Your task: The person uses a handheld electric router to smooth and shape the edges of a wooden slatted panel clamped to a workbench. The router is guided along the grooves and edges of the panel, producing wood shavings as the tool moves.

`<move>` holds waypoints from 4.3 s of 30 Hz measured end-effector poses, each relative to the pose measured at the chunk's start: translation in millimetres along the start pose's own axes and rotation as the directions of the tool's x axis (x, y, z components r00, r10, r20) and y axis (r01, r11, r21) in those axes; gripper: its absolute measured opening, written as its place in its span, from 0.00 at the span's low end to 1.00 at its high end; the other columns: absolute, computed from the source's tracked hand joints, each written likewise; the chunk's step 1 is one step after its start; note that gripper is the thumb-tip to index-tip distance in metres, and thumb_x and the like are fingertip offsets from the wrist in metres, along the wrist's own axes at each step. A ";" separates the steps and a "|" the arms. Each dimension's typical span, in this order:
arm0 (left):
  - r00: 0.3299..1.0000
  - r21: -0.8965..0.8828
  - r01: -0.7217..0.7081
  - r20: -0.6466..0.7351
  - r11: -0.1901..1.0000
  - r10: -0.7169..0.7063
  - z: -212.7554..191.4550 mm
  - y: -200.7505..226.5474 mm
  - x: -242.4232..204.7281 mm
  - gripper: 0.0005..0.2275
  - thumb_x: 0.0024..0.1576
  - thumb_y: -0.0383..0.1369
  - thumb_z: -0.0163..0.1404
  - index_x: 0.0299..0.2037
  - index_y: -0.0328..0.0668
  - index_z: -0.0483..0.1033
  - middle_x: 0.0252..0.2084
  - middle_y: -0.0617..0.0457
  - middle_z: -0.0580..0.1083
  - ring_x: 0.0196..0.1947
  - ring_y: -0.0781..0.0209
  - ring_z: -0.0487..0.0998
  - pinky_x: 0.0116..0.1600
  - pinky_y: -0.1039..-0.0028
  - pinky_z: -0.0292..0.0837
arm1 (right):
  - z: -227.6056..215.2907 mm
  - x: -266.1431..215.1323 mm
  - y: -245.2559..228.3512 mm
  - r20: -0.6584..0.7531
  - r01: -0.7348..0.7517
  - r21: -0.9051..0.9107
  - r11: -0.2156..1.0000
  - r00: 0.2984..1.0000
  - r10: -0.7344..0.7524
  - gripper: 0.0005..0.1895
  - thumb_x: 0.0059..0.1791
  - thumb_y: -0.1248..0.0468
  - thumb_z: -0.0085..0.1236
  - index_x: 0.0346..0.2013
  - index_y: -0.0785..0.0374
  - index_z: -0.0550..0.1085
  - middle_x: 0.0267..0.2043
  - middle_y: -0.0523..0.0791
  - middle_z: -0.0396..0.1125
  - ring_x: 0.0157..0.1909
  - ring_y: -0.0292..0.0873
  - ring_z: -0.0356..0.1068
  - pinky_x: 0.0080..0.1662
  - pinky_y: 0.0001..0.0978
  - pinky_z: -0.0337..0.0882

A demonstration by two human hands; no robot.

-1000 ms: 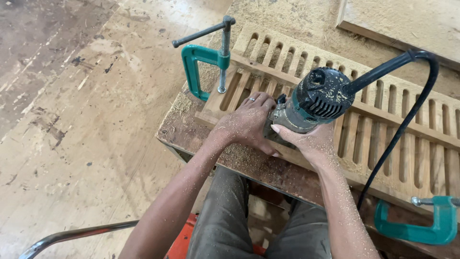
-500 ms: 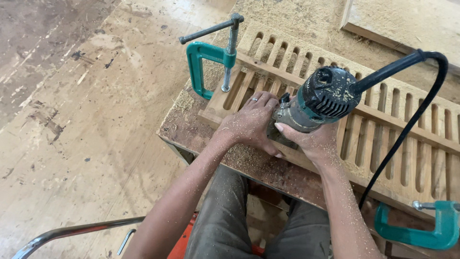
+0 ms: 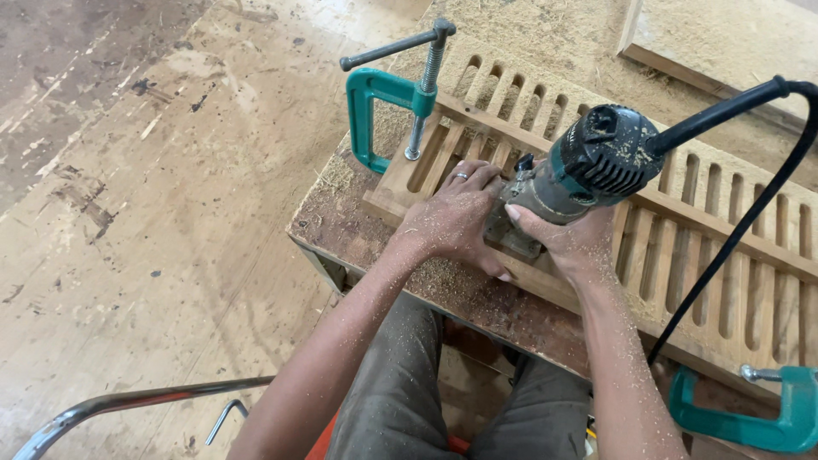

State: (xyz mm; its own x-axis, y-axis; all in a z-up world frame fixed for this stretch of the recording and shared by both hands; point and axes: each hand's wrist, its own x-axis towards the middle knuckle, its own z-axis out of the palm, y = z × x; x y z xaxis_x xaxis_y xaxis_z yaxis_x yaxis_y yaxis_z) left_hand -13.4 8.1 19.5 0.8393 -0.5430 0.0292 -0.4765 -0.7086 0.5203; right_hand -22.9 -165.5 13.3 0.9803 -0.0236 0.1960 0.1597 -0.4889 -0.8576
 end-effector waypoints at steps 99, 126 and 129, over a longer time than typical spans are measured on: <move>0.994 0.095 -0.044 0.102 0.995 0.034 5.8 -6.3 5.3 0.64 0.32 0.68 0.64 0.73 0.38 0.44 0.77 0.50 0.44 0.76 0.45 0.38 0.75 0.46 0.30 | -13.3 59.4 10.1 -0.196 0.419 0.290 0.861 0.906 -0.375 0.33 0.47 0.59 0.73 0.60 0.61 0.63 0.53 0.48 0.72 0.53 0.43 0.75 0.61 0.39 0.79; 0.822 0.200 -0.506 -0.182 0.839 0.539 43.2 42.2 -51.3 0.29 0.55 0.45 0.57 0.64 0.39 0.68 0.61 0.43 0.71 0.64 0.47 0.70 0.70 0.59 0.61 | 3.7 11.9 49.8 -0.310 0.183 0.025 0.983 0.936 -0.166 0.46 0.33 0.58 0.80 0.58 0.73 0.66 0.60 0.60 0.65 0.66 0.59 0.62 0.61 0.56 0.63; 0.847 0.166 -0.493 -0.132 0.854 0.515 35.0 47.5 -44.8 0.28 0.54 0.43 0.58 0.63 0.40 0.68 0.61 0.43 0.72 0.64 0.47 0.72 0.70 0.58 0.63 | -21.4 15.7 24.1 -0.236 0.297 0.101 0.950 0.934 -0.267 0.24 0.41 0.59 0.74 0.44 0.71 0.75 0.48 0.59 0.72 0.57 0.60 0.70 0.54 0.49 0.67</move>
State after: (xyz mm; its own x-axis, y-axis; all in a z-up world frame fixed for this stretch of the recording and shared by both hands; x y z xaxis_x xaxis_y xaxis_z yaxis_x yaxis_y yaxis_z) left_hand -82.8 -17.0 13.0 0.5004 -0.7650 0.4053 -0.8641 -0.4123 0.2887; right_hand -6.2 -196.3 5.8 0.8460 -0.0968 0.5244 0.4545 -0.3835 -0.8040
